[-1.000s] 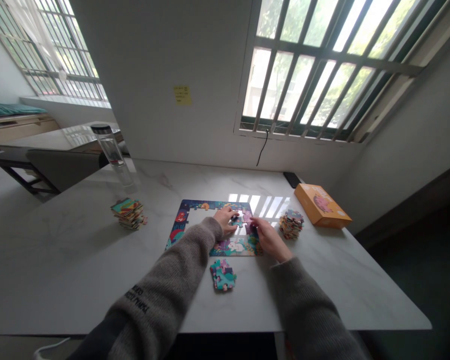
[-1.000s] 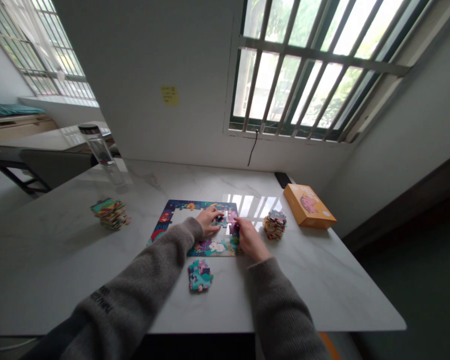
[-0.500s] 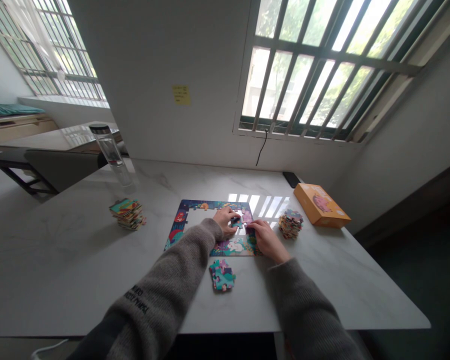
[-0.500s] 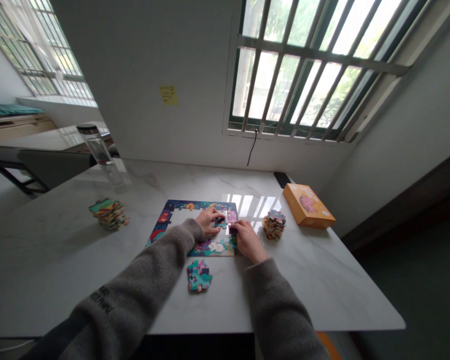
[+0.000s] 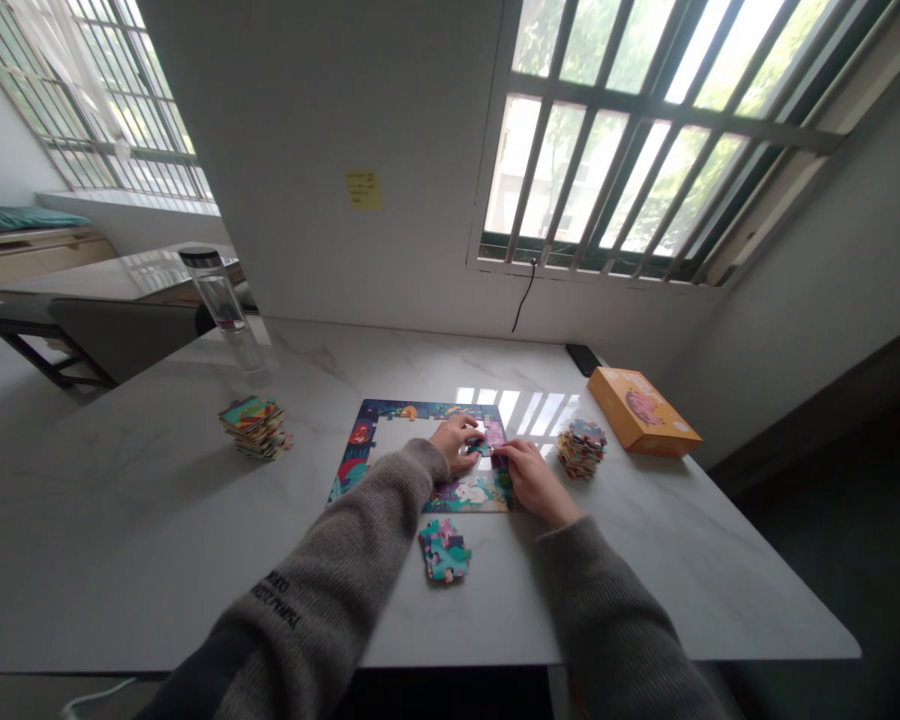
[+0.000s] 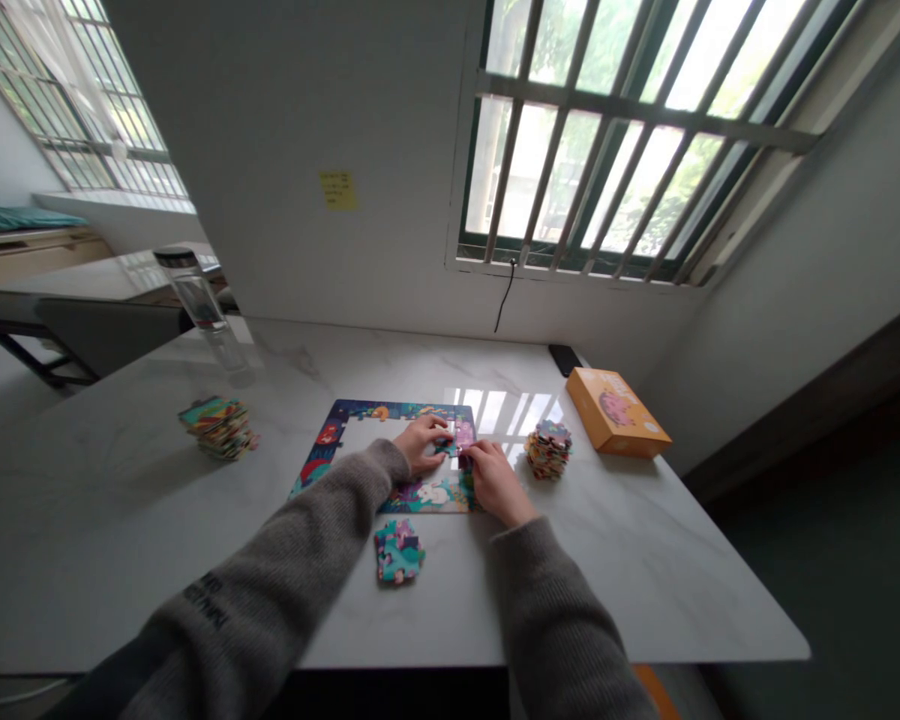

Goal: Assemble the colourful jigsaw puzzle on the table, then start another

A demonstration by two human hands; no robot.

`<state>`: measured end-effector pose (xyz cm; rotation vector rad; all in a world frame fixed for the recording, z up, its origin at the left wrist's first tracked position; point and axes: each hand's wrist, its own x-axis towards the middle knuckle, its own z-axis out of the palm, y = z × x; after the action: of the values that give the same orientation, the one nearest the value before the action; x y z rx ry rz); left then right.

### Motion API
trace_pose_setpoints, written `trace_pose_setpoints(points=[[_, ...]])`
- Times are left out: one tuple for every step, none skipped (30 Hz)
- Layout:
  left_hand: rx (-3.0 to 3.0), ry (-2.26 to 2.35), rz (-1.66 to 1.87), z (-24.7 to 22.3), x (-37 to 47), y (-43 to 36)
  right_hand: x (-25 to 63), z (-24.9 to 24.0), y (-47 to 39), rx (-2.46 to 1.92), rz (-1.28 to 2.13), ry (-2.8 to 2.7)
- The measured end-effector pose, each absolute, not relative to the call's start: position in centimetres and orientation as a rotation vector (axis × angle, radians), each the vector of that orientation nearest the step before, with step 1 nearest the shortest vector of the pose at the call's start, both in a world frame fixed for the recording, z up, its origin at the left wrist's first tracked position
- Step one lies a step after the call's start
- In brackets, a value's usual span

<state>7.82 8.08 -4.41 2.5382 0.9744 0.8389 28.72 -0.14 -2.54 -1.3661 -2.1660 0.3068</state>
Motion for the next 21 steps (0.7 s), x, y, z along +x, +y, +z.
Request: trace_pose_setpoints(points=[[2.551, 0.981, 0.826, -4.4, 7.9, 8.0, 28.7, -2.5, -0.1, -1.366, 0.307, -2.168], [2.563, 0.992, 0.811, -4.3, 7.9, 7.9, 28.8, -2.5, -0.1, -1.366, 0.306, -2.171], [2.574, 1.003, 0.795, -4.2, 7.9, 7.9, 28.8, -2.6, -0.1, -1.366, 0.305, -2.173], [2.582, 1.016, 0.782, -4.2, 7.9, 7.8, 28.8, -2.6, -0.1, -1.366, 0.302, -2.173], [2.586, 1.028, 0.774, -4.1, 8.0, 7.7, 28.8, -2.6, -0.1, -1.366, 0.3, -2.173], [2.592, 1.036, 0.766, -4.0, 8.0, 7.6, 28.8, -2.6, -0.1, -1.365, 0.297, -2.172], [2.599, 1.042, 0.759, -4.0, 8.0, 7.5, 28.8, -2.6, -0.1, -1.364, 0.295, -2.171], [2.608, 1.046, 0.75, -3.9, 8.1, 7.5, 28.8, -2.6, -0.1, -1.363, 0.294, -2.171], [2.619, 1.049, 0.741, -3.9, 8.0, 7.4, 28.8, -2.6, -0.1, -1.364, 0.294, -2.171], [2.632, 1.048, 0.729, -3.8, 8.0, 7.5, 28.8, -2.5, -0.1, -1.365, 0.294, -2.173], [2.645, 1.048, 0.715, -3.7, 7.9, 7.5, 28.7, -2.5, -0.1, -1.368, 0.295, -2.176], [2.655, 1.051, 0.703, -3.6, 7.7, 7.5, 28.7, -2.5, -0.2, -1.372, 0.294, -2.178], [2.664, 1.057, 0.692, -3.4, 7.5, 7.6, 28.7, -2.4, -0.2, -1.377, 0.292, -2.179], [2.67, 1.068, 0.678, -3.2, 7.2, 7.7, 28.6, -2.4, -0.2, -1.382, 0.288, -2.178], [2.673, 1.087, 0.663, -3.0, 6.9, 7.7, 28.6, -2.4, -0.2, -1.386, 0.283, -2.177], [2.674, 1.115, 0.643, -2.7, 6.6, 7.7, 28.6, -2.3, -0.3, -1.389, 0.278, -2.177], [2.672, 1.15, 0.618, -2.5, 6.3, 7.7, 28.5, -2.3, -0.3, -1.391, 0.274, -2.176], [2.669, 1.184, 0.589, -2.2, 6.0, 7.7, 28.5, -2.3, -0.3, -1.392, 0.271, -2.177], [2.663, 1.216, 0.56, -2.0, 5.8, 7.7, 28.5, -2.2, -0.3, -1.392, 0.271, -2.178], [2.654, 1.241, 0.533, -1.9, 5.6, 7.6, 28.5, -2.2, -0.3, -1.393, 0.272, -2.179], [2.645, 1.254, 0.506, -1.8, 5.5, 7.6, 28.5, -2.2, -0.3, -1.394, 0.274, -2.179]])
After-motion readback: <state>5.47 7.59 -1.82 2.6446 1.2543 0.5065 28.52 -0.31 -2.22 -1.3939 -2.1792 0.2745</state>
